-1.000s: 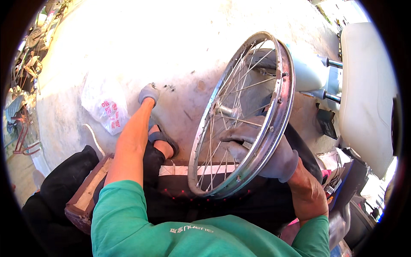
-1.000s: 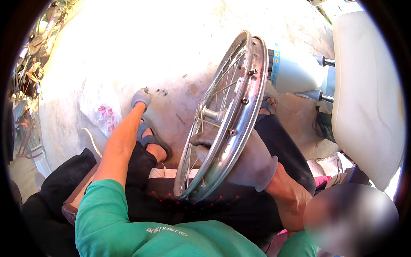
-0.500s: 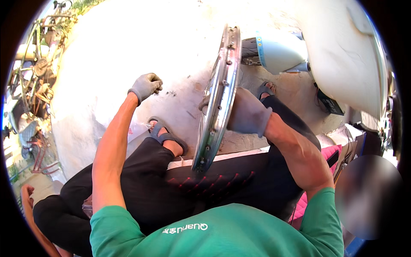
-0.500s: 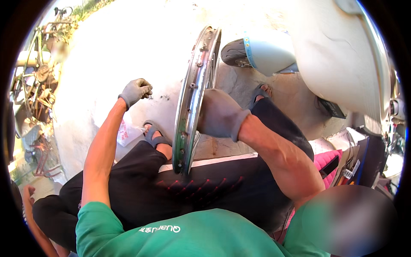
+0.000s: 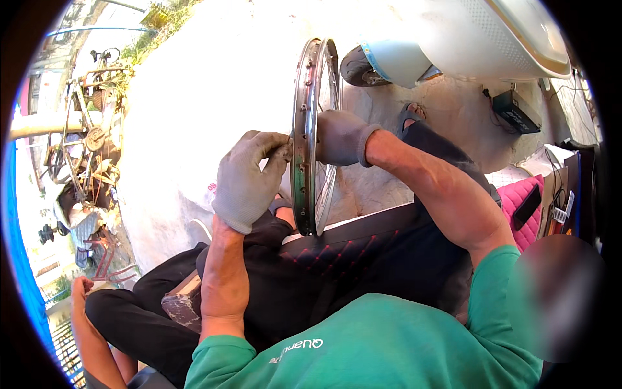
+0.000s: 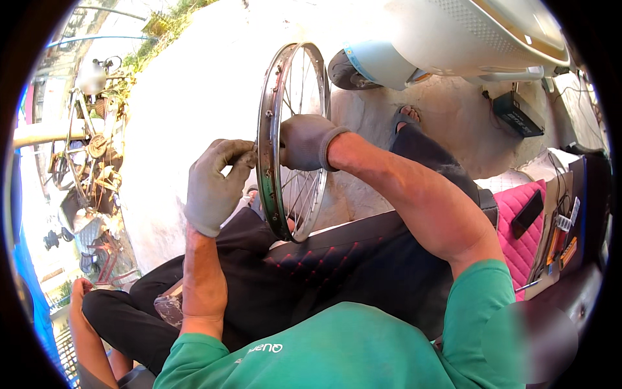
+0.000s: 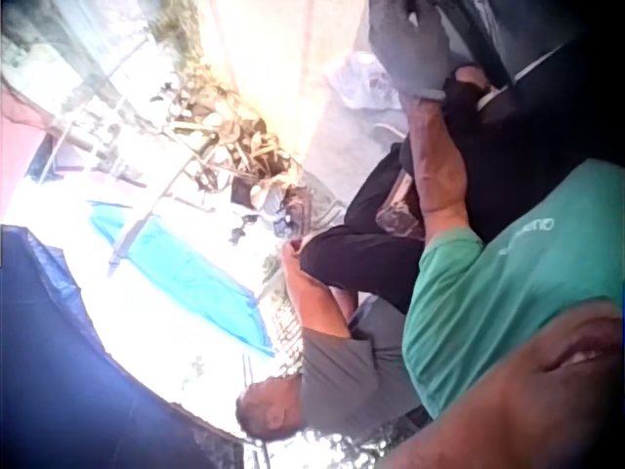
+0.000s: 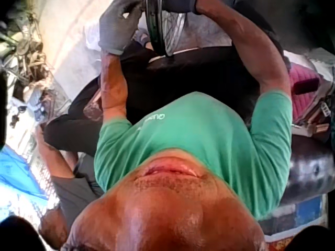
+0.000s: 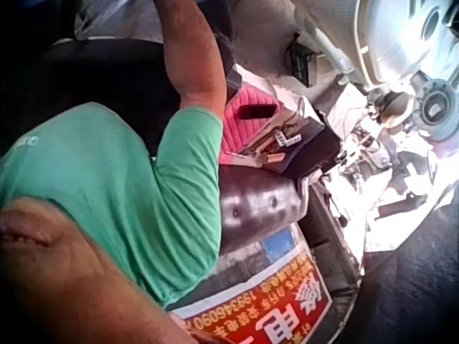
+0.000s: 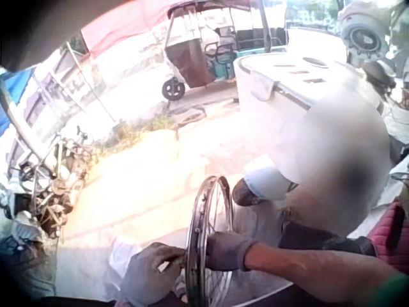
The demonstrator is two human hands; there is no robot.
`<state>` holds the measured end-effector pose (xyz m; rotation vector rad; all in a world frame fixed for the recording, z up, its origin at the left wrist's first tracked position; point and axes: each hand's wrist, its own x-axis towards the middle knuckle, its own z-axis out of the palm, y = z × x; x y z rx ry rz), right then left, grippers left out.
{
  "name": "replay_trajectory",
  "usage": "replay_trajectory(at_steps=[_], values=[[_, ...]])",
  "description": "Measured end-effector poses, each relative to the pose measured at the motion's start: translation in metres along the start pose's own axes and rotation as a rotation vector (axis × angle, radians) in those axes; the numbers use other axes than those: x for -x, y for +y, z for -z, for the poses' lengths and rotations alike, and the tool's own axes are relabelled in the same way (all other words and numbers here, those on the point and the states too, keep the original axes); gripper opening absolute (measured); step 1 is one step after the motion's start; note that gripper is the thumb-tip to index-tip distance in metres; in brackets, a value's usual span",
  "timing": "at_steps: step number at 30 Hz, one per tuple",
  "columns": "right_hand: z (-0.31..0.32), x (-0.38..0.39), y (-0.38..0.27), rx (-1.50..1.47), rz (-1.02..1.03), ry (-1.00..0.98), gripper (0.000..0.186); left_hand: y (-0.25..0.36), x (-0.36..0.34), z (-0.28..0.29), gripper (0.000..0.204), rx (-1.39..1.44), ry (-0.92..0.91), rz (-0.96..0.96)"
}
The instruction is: The person sits on the ground and repeatedly inserts small metal pieces into the rim of a bicycle wheel, rotating the wheel to access different sections. The person handles the wheel and metal pieces by hand throughout the process.
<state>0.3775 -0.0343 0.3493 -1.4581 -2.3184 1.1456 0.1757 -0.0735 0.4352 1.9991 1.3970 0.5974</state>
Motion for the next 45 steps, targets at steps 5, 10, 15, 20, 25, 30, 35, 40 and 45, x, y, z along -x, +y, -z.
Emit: replay_trajectory(at_steps=[5, 10, 15, 20, 25, 30, 35, 40, 45], values=[[0.005, 0.004, 0.002, 0.021, 0.018, 0.042, 0.042, -0.001, -0.007, -0.005, 0.017, -0.061, 0.014, -0.063], [-0.003, -0.008, 0.008, 0.009, 0.061, 0.087, 0.041, -0.015, -0.013, -0.006, 0.019, 0.234, 0.015, 0.089], [-0.002, -0.004, -0.004, -0.076, 0.116, 0.242, 0.037, -0.016, -0.02, 0.002, 0.021, 0.232, 0.006, 0.201], [-0.007, -0.008, -0.005, -0.175, 0.144, 0.321, 0.029, -0.027, -0.021, 0.006, 0.018, 0.085, 0.067, 0.015], [-0.008, -0.011, 0.001, -0.354, 0.108, 0.266, 0.022, -0.021, -0.02, 0.009, 0.017, -0.002, 0.079, -0.089], [-0.015, -0.013, 0.01, -0.501, 0.116, 0.222, 0.021, -0.029, -0.021, 0.006, 0.015, -0.092, 0.125, -0.226], [-0.006, -0.001, 0.006, -0.466, 0.191, 0.17, 0.021, -0.017, -0.012, 0.009, 0.015, -0.016, 0.106, -0.228], [0.01, 0.007, -0.002, -0.494, 0.317, 0.069, 0.019, -0.002, -0.004, 0.019, 0.014, -0.059, 0.078, -0.233], [0.008, 0.0, -0.002, -0.523, 0.222, -0.025, 0.022, -0.01, -0.007, 0.017, 0.013, -0.138, 0.059, -0.223]])
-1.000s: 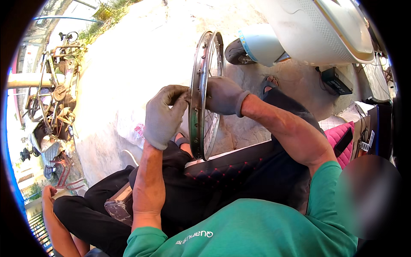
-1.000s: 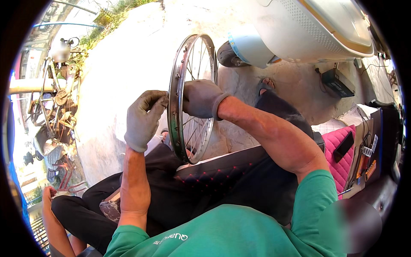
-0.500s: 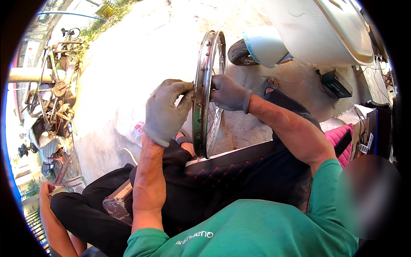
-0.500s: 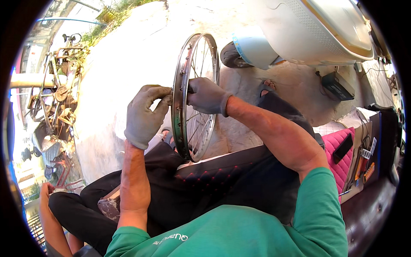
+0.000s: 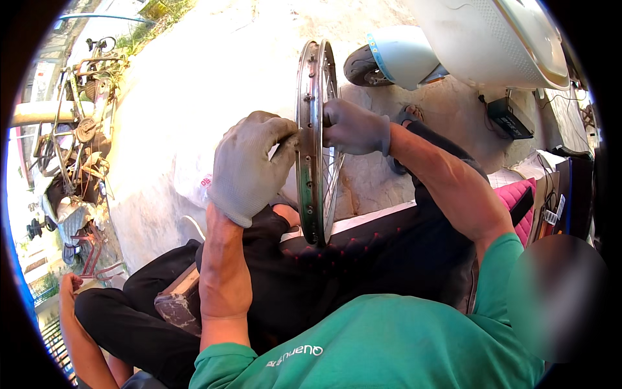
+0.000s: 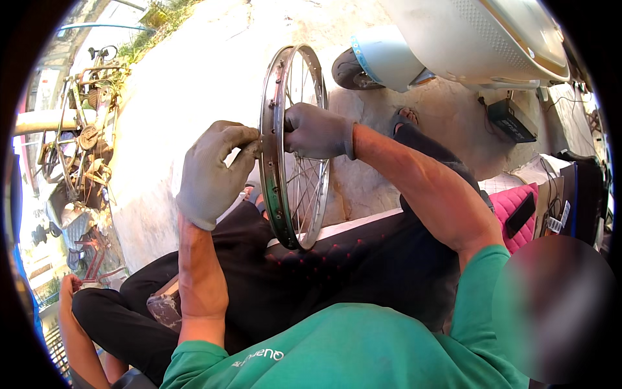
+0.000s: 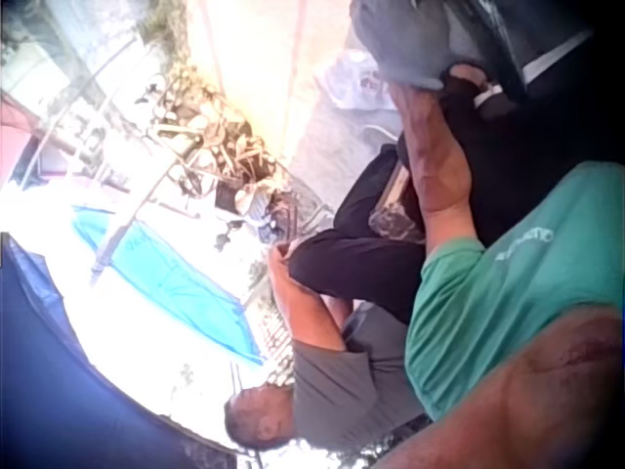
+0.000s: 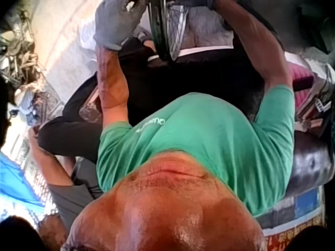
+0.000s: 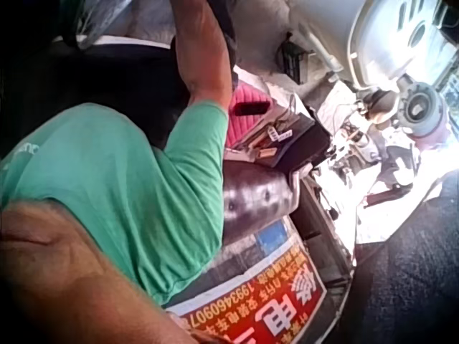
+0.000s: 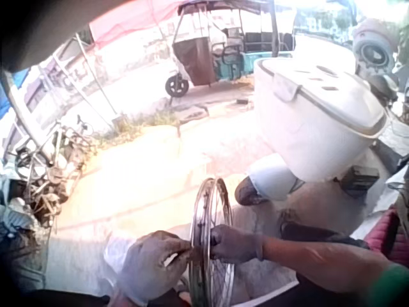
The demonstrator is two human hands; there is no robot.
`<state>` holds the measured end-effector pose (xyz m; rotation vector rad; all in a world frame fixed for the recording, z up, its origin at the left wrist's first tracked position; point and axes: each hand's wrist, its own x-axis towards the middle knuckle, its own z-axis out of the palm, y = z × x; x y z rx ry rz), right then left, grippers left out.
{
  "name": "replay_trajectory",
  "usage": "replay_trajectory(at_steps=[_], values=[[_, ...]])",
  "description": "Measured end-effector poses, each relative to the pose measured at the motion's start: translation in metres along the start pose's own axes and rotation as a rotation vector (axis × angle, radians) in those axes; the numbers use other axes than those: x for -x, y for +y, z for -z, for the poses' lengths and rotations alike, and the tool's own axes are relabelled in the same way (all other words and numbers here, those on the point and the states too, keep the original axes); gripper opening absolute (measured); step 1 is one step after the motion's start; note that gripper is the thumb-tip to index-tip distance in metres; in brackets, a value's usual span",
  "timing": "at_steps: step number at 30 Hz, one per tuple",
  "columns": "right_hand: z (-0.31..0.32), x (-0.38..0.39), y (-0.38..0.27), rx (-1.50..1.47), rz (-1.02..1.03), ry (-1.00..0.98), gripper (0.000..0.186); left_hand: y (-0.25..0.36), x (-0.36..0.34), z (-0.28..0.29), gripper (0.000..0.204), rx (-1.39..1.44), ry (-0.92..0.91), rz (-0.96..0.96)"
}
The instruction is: The person sits on the ground and repeatedly inserts small metal pieces into the rim of a bicycle wheel, rotating the wheel to access different sections. The person handles the wheel and metal pieces by hand throughout the process.
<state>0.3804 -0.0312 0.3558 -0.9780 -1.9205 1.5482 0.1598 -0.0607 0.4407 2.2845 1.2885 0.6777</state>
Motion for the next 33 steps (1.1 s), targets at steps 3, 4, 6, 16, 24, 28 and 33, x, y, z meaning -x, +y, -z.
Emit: replay_trajectory(at_steps=[3, 4, 6, 16, 24, 28, 33], values=[[-0.005, -0.008, 0.003, -0.169, -0.035, 0.001, 0.022, -0.005, -0.005, -0.003, 0.013, -0.066, 0.0, 0.023], [-0.006, -0.011, 0.003, -0.162, -0.022, -0.01, 0.024, -0.006, -0.006, -0.003, 0.013, -0.082, -0.003, 0.039], [-0.008, -0.016, 0.003, -0.148, 0.004, -0.033, 0.03, -0.008, -0.01, 0.001, 0.013, -0.173, 0.012, -0.042], [-0.014, -0.018, 0.003, -0.195, -0.056, -0.006, 0.027, 0.009, -0.016, -0.006, 0.016, -0.213, -0.041, -0.027], [-0.016, -0.017, 0.016, -0.232, -0.096, -0.017, 0.026, -0.009, -0.018, -0.017, 0.019, -0.029, 0.062, -0.15], [-0.014, -0.014, 0.005, -0.204, -0.095, -0.013, 0.025, -0.01, -0.02, -0.003, 0.02, -0.017, -0.021, -0.077], [-0.012, -0.017, 0.008, -0.125, -0.116, -0.082, 0.029, -0.016, -0.019, 0.001, 0.02, -0.032, -0.07, -0.078]])
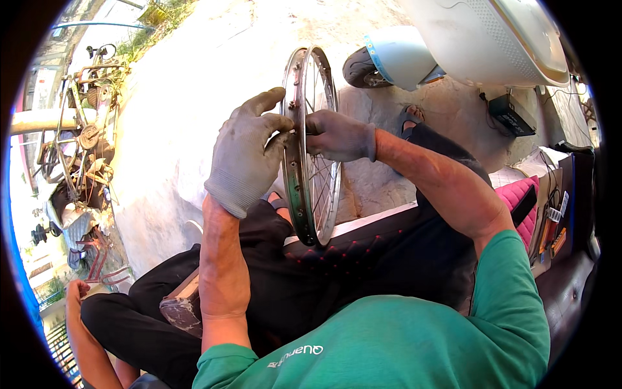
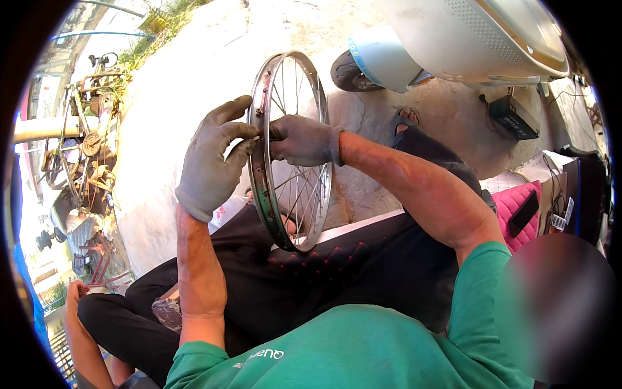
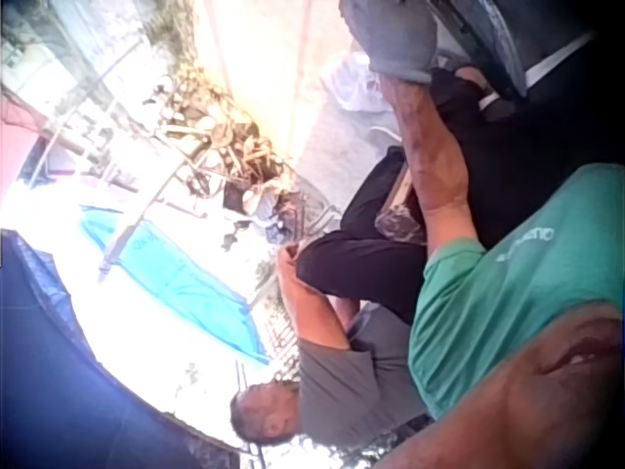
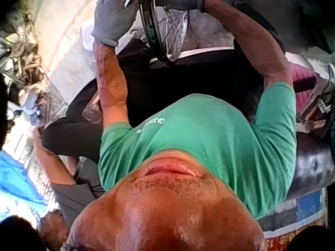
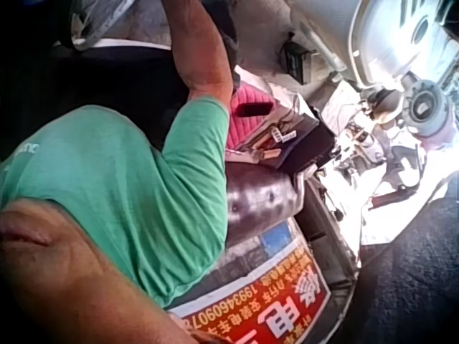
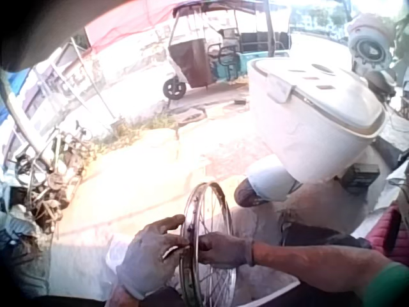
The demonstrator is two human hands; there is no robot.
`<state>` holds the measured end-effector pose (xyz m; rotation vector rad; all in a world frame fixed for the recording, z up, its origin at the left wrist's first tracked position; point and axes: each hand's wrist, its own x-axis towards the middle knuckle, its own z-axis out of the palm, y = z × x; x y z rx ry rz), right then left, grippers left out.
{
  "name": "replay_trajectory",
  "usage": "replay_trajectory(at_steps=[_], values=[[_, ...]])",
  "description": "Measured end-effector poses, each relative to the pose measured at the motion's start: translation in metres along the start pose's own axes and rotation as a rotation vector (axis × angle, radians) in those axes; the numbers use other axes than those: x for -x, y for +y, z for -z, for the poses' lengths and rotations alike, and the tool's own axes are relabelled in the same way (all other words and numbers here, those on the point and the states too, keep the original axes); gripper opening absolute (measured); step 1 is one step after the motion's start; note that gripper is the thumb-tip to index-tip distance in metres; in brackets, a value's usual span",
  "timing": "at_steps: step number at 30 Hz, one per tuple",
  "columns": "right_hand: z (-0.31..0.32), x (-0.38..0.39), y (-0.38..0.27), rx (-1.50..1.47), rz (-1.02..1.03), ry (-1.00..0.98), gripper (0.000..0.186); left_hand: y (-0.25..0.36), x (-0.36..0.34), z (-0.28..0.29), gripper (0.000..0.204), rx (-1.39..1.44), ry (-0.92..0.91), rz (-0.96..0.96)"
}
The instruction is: The person sits on the ground and repeatedly inserts small metal pieces into the rim of a bicycle wheel, rotating the wheel to access different sections. The person handles the wheel and metal pieces by hand throughout the process.
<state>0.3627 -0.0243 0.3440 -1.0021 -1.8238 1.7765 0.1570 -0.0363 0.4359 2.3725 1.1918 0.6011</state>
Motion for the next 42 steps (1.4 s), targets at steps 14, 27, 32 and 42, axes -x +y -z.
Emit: replay_trajectory(at_steps=[14, 27, 32, 42], values=[[0.005, 0.005, 0.048, -0.035, 0.326, 0.037, 0.042, 0.014, 0.002, -0.005, 0.015, -0.093, -0.026, 0.059], [0.015, 0.013, 0.031, 0.101, 0.118, -0.119, 0.048, 0.022, -0.003, 0.002, 0.016, -0.098, -0.08, 0.022], [0.01, 0.009, 0.055, 0.055, 0.28, -0.073, 0.048, 0.02, -0.002, -0.005, 0.016, -0.102, -0.047, 0.001], [0.013, 0.005, 0.043, -0.085, 0.166, -0.157, 0.05, 0.021, -0.002, -0.004, 0.016, -0.096, -0.061, 0.023]])
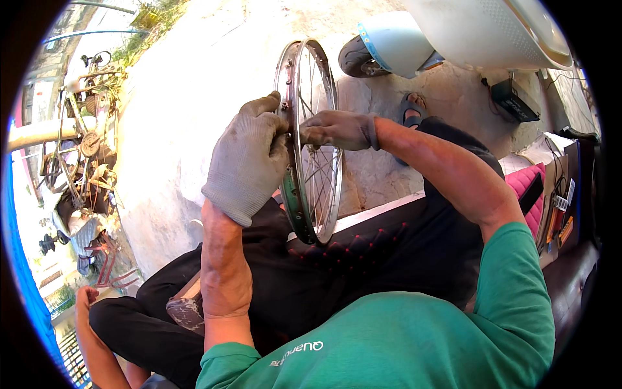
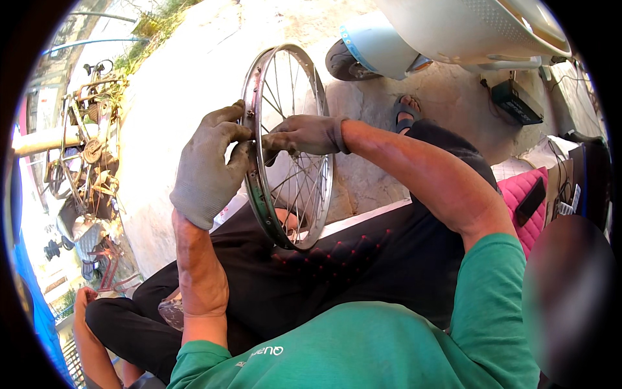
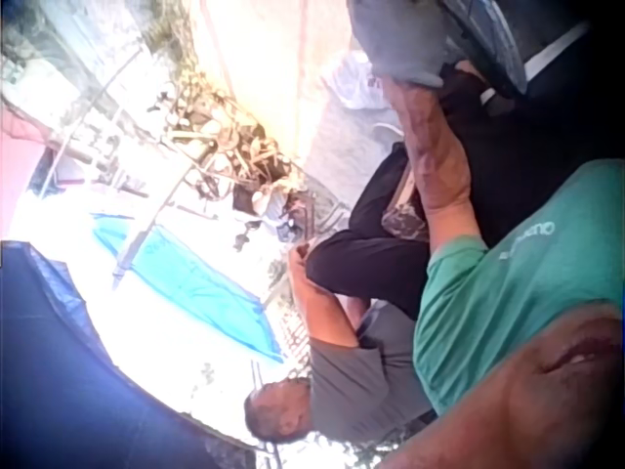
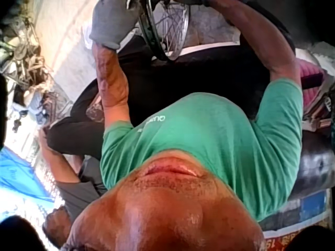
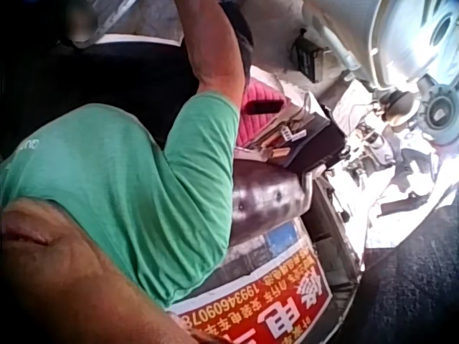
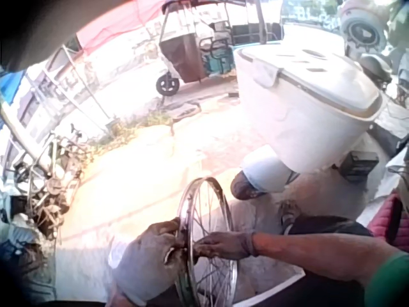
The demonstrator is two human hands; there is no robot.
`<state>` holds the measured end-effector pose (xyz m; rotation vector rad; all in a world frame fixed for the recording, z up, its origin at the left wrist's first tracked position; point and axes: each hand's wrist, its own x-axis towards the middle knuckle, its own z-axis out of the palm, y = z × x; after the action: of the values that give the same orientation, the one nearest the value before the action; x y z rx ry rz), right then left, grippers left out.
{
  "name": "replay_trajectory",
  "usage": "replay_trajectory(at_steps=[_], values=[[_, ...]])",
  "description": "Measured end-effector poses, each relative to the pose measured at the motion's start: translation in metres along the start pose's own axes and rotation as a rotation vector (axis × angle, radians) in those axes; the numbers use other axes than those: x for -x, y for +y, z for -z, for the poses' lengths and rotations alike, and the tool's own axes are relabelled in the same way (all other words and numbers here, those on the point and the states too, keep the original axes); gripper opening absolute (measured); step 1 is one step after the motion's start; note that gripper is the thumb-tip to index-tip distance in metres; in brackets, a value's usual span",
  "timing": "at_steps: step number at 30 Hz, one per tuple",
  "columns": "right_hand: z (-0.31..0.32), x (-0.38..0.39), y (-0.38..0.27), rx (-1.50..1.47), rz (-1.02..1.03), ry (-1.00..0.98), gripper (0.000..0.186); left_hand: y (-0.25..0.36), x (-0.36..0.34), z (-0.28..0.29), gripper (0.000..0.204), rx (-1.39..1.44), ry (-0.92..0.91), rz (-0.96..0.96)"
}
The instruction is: The person sits on the ground and repeatedly inserts small metal pieces into the rim of a bicycle wheel, rotating the wheel to access different sections. The person handles the wheel and metal pieces by hand throughout the process.
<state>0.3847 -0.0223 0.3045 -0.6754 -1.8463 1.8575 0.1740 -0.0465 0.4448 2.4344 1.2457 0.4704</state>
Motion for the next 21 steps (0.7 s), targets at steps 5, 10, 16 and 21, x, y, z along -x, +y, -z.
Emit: replay_trajectory(at_steps=[5, 10, 16, 21], values=[[-0.002, -0.001, 0.003, 0.024, 0.008, 0.031, 0.046, 0.001, 0.001, -0.002, 0.016, -0.064, 0.016, -0.024], [-0.001, -0.001, 0.007, -0.016, -0.013, 0.005, 0.048, 0.011, -0.001, -0.001, 0.013, -0.086, -0.021, 0.041], [-0.001, -0.003, 0.009, -0.036, -0.012, -0.001, 0.047, 0.008, 0.001, -0.003, 0.012, -0.064, 0.002, 0.045], [0.0, -0.003, 0.011, -0.008, 0.022, -0.01, 0.044, 0.008, -0.001, -0.003, 0.011, -0.095, -0.019, 0.043]])
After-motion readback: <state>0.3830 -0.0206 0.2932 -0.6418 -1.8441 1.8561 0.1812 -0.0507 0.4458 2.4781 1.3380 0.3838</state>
